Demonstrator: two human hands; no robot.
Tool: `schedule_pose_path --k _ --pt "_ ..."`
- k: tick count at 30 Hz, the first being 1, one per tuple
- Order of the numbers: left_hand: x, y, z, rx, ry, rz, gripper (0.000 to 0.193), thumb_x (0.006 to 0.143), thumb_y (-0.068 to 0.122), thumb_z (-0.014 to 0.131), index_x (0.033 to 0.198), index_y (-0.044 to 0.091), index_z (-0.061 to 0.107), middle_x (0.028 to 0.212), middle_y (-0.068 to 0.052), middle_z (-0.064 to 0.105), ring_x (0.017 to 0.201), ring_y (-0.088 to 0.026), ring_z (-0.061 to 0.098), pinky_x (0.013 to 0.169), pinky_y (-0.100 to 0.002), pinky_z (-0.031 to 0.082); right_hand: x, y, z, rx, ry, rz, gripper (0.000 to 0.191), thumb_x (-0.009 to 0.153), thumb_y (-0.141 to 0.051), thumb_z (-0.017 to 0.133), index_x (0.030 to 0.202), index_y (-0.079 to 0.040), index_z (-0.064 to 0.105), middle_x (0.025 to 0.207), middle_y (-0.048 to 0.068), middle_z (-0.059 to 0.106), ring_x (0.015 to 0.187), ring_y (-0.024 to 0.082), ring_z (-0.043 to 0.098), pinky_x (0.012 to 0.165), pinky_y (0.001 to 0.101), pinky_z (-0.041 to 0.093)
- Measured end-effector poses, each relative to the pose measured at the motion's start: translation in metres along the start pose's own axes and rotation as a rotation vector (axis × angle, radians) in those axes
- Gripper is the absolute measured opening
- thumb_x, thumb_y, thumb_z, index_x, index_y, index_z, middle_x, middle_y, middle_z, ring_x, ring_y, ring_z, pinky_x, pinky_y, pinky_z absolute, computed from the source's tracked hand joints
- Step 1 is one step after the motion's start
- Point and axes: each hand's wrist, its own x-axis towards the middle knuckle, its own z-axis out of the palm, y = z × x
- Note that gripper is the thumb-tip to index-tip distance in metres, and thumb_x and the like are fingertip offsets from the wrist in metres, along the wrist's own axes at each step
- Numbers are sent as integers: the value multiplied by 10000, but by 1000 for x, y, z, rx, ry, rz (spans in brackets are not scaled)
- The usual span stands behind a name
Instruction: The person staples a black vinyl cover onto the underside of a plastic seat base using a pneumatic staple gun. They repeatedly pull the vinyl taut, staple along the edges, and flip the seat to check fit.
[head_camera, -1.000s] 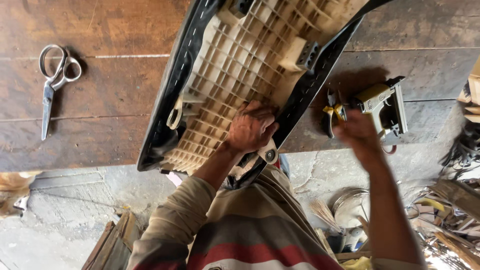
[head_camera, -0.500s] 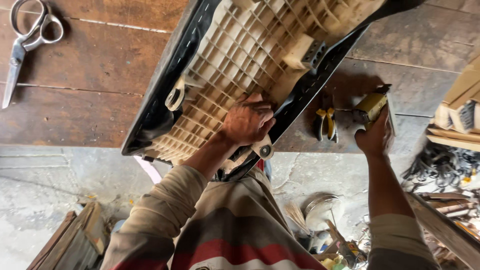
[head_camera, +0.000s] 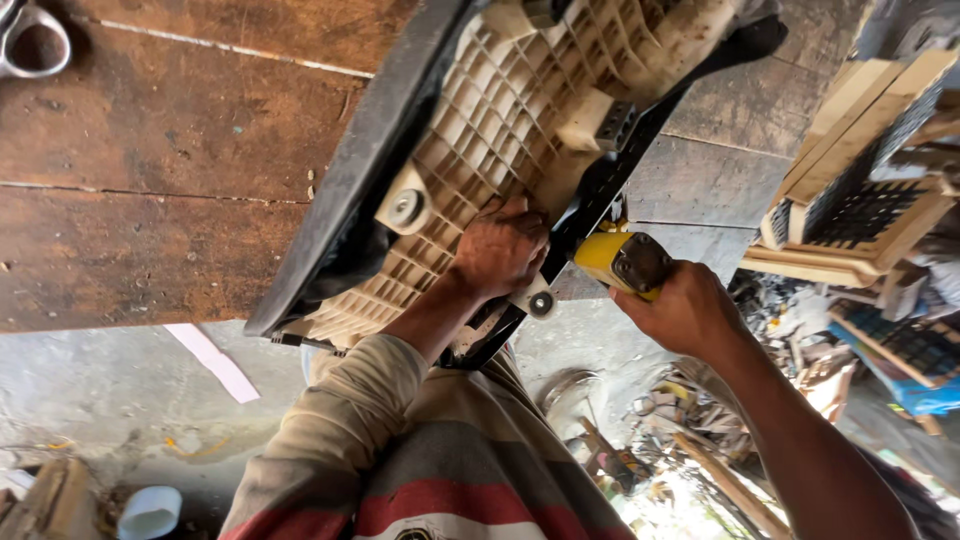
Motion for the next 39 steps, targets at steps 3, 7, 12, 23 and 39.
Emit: schedule_pose_path --k 3,7,12,23,39 --pt "1 2 0 -17 -216 -52 261 1018 291 598 1160 107 716 1210 -36 700 1121 -204 577 1061 -363 480 11 -18 -10 -32 -58 68 388 840 -434 741 961 -67 780 789 216 751 743 369 750 706 457 616" --pt "3 4 -1 75 -72 -1 333 902 362 628 1119 124 715 1161 -38 697 1152 -248 540 1046 -436 435 23 -28 -12 -38 -162 271 401 806 -428 763 951 -54 785 794 229 748 751 380 749 703 465 615" --pt "0 5 -7 107 -143 -2 327 945 335 636 1181 118 700 1185 -35 673 1146 -223 521 1034 -411 448 23 -36 -15 -50 -274 370 404 860 -431 719 993 -54 779 795 214 761 739 360 770 721 449 628" --pt "0 4 -7 76 -219 12 282 902 307 639 1113 132 706 1134 -25 664 1152 -212 498 1064 -407 384 12 -52 -11 -44 -435 414 464 906 -443 671 1170 -64 711 791 203 765 674 328 766 701 434 644" --pt "1 -6 -12 -3 155 104 270 874 328 647 980 90 716 1108 -79 661 1084 -242 549 978 -408 447 -19 4 0 231 -188 68 427 875 -419 693 1208 -153 712 1056 121 771 934 279 757 868 398 585"
